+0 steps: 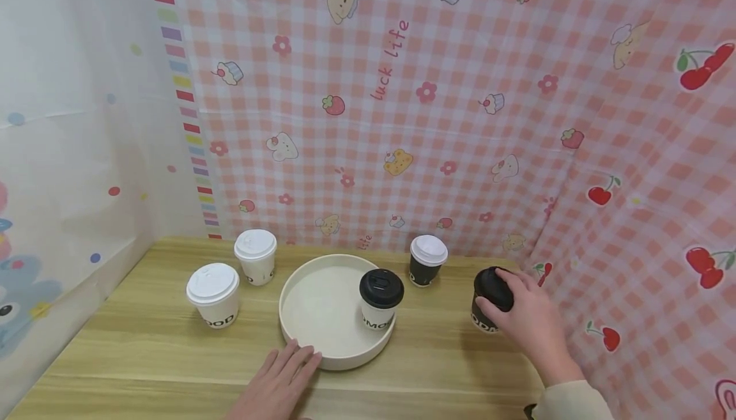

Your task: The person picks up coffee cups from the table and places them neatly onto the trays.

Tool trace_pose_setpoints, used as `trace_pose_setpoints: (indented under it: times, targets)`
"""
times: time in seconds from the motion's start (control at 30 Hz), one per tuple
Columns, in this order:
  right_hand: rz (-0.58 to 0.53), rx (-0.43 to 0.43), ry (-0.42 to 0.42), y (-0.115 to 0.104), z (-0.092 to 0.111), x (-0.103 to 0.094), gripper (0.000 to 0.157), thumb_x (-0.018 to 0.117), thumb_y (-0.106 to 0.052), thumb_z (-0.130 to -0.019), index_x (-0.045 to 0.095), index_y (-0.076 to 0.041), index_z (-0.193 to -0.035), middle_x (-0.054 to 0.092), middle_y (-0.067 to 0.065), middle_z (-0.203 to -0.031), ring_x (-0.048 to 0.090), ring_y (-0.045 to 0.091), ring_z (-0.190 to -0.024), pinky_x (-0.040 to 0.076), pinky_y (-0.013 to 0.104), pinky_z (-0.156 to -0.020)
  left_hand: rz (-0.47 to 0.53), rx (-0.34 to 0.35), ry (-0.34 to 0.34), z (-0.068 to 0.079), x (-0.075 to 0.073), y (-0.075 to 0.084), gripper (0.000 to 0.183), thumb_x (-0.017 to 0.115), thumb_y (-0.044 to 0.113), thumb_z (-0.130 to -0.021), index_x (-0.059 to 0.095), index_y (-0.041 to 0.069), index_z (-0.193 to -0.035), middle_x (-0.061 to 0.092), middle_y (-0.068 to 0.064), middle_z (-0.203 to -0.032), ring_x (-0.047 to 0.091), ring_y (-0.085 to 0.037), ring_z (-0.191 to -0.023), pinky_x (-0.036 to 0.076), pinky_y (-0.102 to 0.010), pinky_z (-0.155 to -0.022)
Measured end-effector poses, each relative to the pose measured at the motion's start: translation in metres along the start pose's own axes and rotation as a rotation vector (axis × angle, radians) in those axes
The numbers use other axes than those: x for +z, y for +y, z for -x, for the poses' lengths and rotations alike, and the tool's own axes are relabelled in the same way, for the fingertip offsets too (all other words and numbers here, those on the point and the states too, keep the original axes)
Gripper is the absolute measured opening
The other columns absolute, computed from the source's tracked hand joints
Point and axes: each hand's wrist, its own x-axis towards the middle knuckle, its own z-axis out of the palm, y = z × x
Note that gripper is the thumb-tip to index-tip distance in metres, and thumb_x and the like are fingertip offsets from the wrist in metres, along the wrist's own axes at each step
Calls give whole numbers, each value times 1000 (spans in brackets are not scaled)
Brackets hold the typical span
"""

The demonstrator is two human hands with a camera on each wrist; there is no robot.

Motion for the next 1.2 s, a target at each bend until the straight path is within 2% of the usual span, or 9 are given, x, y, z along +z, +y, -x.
trace_pose_setpoints:
  times: [0.1, 0.23, 0.33, 0.53, 0.73, 0.9, 1.2]
  targets:
    - [-16, -49, 31, -13, 5, -4, 76, 79, -55, -92, 60, -6, -147, 57, 31, -146, 59, 56, -123, 53, 71, -88, 0, -3, -9, 0, -1, 1, 107, 48, 91, -88, 47, 11, -159, 50, -11, -160, 46, -41, -152, 44, -63, -119]
    - [-17, -113, 81, -32, 12, -7, 73, 85, -51, -89, 64, -9, -144, 61, 27, -141, 65, 53, -116, 56, 68, -83, 11, -18, -49, -1, -3, 3, 94, 63, 73, -91, 45, 12, -160, 48, -10, -163, 43, -41, -154, 41, -65, -121]
    - [-27, -175, 139, -43, 16, -7, 70, 89, -45, -84, 68, -10, -140, 65, 25, -136, 68, 52, -111, 58, 68, -80, 15, -29, -76, -2, -4, 3, 91, 68, 66, -91, 43, 13, -161, 46, -10, -165, 41, -41, -155, 39, -67, -122]
    - [-59, -266, 215, -63, 23, -6, 68, 95, -37, -77, 71, -12, -136, 68, 24, -132, 70, 49, -110, 59, 67, -80, 41, -39, -98, -2, -5, 4, 91, 66, 67, -92, 43, 13, -161, 46, -10, -165, 40, -41, -156, 36, -69, -123]
    - [-100, -329, 226, -81, 30, -2, 69, 97, -33, -74, 71, -11, -134, 70, 21, -132, 76, 41, -101, 63, 55, -75, 48, -30, -88, -2, -4, 3, 92, 64, 70, -93, 43, 12, -161, 46, -11, -165, 40, -42, -156, 36, -70, -122]
    - [-113, -401, 232, -95, 34, 0, 70, 98, -34, -72, 72, -14, -134, 73, 16, -132, 77, 37, -105, 64, 53, -77, 35, -21, -67, -1, -4, 4, 92, 62, 71, -93, 44, 11, -160, 47, -11, -164, 42, -42, -155, 37, -69, -122]
    - [-158, -502, 242, -119, 40, 7, 70, 99, -32, -70, 73, -17, -132, 74, 8, -132, 78, 27, -102, 65, 45, -78, 39, -15, -65, 0, -4, 4, 92, 60, 72, -94, 44, 11, -161, 47, -11, -164, 41, -42, -155, 37, -68, -122]
